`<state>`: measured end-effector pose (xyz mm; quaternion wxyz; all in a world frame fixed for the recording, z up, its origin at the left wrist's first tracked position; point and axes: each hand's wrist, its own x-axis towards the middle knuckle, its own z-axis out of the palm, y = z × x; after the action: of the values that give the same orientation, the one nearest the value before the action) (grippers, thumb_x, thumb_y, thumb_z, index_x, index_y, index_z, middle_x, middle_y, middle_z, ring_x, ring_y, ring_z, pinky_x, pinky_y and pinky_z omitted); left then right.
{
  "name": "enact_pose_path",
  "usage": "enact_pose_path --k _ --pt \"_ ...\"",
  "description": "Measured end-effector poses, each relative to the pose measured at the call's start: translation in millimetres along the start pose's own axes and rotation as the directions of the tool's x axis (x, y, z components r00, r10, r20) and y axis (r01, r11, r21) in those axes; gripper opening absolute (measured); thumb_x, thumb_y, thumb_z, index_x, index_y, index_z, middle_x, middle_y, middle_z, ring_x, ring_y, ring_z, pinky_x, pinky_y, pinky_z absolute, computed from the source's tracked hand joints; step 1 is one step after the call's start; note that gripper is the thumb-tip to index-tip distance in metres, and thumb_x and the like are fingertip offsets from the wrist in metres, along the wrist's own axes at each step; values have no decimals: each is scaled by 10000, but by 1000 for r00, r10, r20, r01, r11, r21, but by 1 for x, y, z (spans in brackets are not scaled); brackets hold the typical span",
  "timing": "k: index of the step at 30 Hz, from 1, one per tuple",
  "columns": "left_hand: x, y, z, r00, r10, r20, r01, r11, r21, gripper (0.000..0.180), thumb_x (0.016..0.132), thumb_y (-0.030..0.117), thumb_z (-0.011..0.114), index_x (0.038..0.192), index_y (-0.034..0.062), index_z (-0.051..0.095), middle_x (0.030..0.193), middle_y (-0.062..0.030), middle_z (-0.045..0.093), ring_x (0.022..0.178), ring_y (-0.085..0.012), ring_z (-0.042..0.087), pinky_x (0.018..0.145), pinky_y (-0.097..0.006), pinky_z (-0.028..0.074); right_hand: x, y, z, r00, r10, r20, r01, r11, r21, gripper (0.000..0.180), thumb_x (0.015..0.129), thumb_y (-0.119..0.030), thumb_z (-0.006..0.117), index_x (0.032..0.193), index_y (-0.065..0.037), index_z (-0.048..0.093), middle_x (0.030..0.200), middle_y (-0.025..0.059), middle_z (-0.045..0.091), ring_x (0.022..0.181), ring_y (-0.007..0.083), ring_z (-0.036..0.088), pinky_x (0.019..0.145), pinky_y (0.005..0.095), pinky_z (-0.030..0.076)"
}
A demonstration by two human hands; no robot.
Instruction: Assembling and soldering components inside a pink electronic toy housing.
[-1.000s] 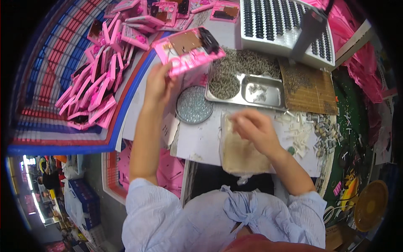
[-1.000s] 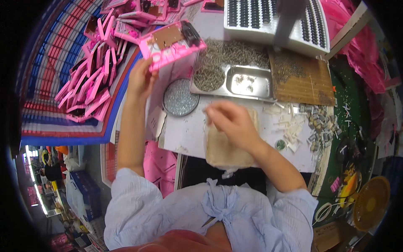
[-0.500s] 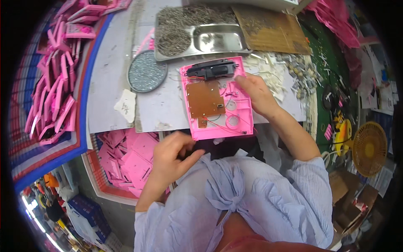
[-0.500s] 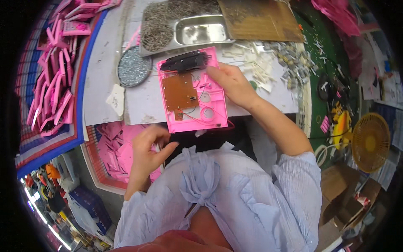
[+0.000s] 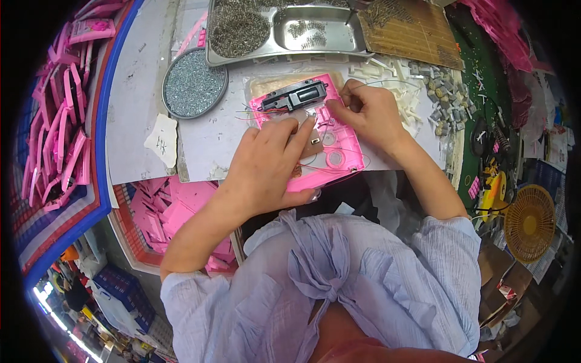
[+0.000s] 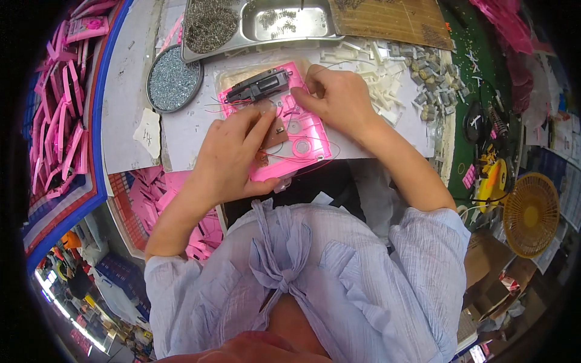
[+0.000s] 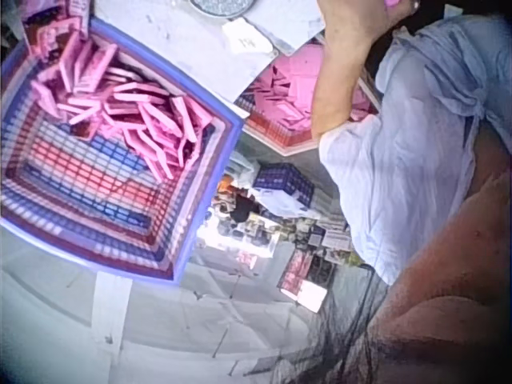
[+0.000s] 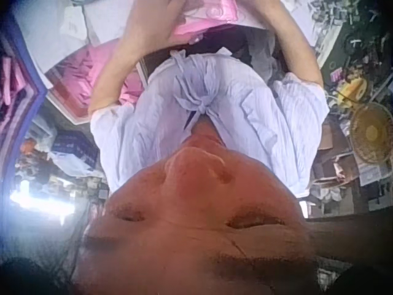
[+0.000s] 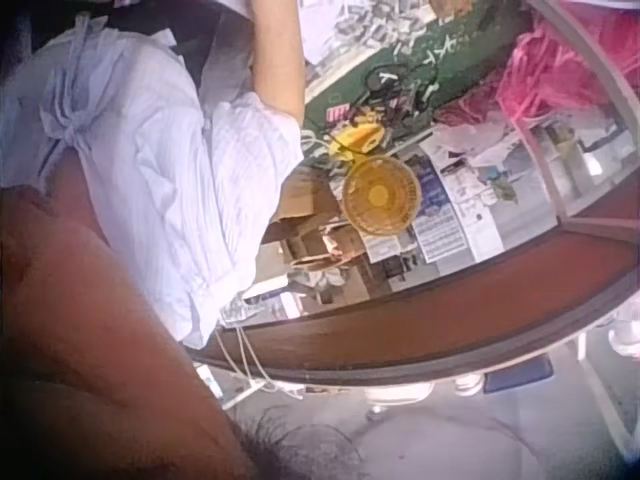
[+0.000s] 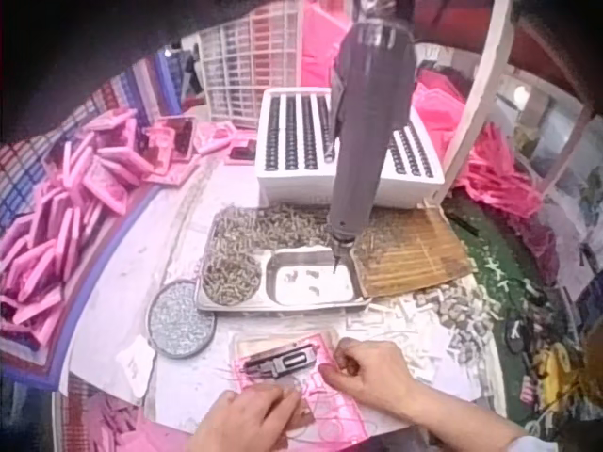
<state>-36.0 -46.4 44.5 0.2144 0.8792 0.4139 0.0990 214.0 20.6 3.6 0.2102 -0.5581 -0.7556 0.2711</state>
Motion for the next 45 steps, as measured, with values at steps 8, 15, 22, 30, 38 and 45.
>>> enact_pose_path --k 8,15,22,30,38,45 --pt "23 -1 -15 971 -67 231 58 997 43 1134 590 511 897 1488 1 430 1276 -158 535 1142 -326 579 922 -431 452 2 1 -2 1000 14 -5 -13 999 52 296 846 -332 768 809 -65 646 628 103 636 588 297 654 553 405 498" --pt "22 0 -18 981 42 189 -70 987 142 1121 577 474 905 1481 5 436 1276 -147 528 1119 -307 594 881 -411 486 -17 12 9 970 -166 -177 191 971 142 164 900 -119 734 826 -12 633 623 73 571 520 104 513 504 276 418" --pt "41 -27 -31 963 102 249 -138 982 131 1095 553 371 892 1492 40 435 1268 -150 516 1132 -340 588 893 -432 518 -18 7 12 980 -84 -182 122 971 205 137 932 -120 659 845 -15 638 654 93 617 581 171 594 557 319 475" --pt "33 -23 -22 986 67 156 -78 995 66 1057 580 286 887 1502 46 429 1260 -160 518 1147 -361 570 956 -441 488 -109 -27 -3 988 150 24 -140 841 522 323 991 -80 495 1262 -21 660 808 152 680 709 249 687 679 351 535" --pt "-3 12 35 952 298 -64 -296 954 33 646 684 206 810 1293 104 622 1011 -50 608 921 -249 607 778 -415 453 -99 -62 -39 737 -516 436 87 712 697 520 823 -27 622 1341 -59 646 941 101 713 819 315 664 768 408 548" --pt "-25 -3 39 882 254 -397 -319 942 -106 183 808 133 757 967 67 696 819 -57 617 662 -239 594 584 -378 473 -58 -42 3 823 -563 77 567 821 -67 399 761 -153 743 1153 -84 706 1012 53 646 977 284 582 919 464 461"
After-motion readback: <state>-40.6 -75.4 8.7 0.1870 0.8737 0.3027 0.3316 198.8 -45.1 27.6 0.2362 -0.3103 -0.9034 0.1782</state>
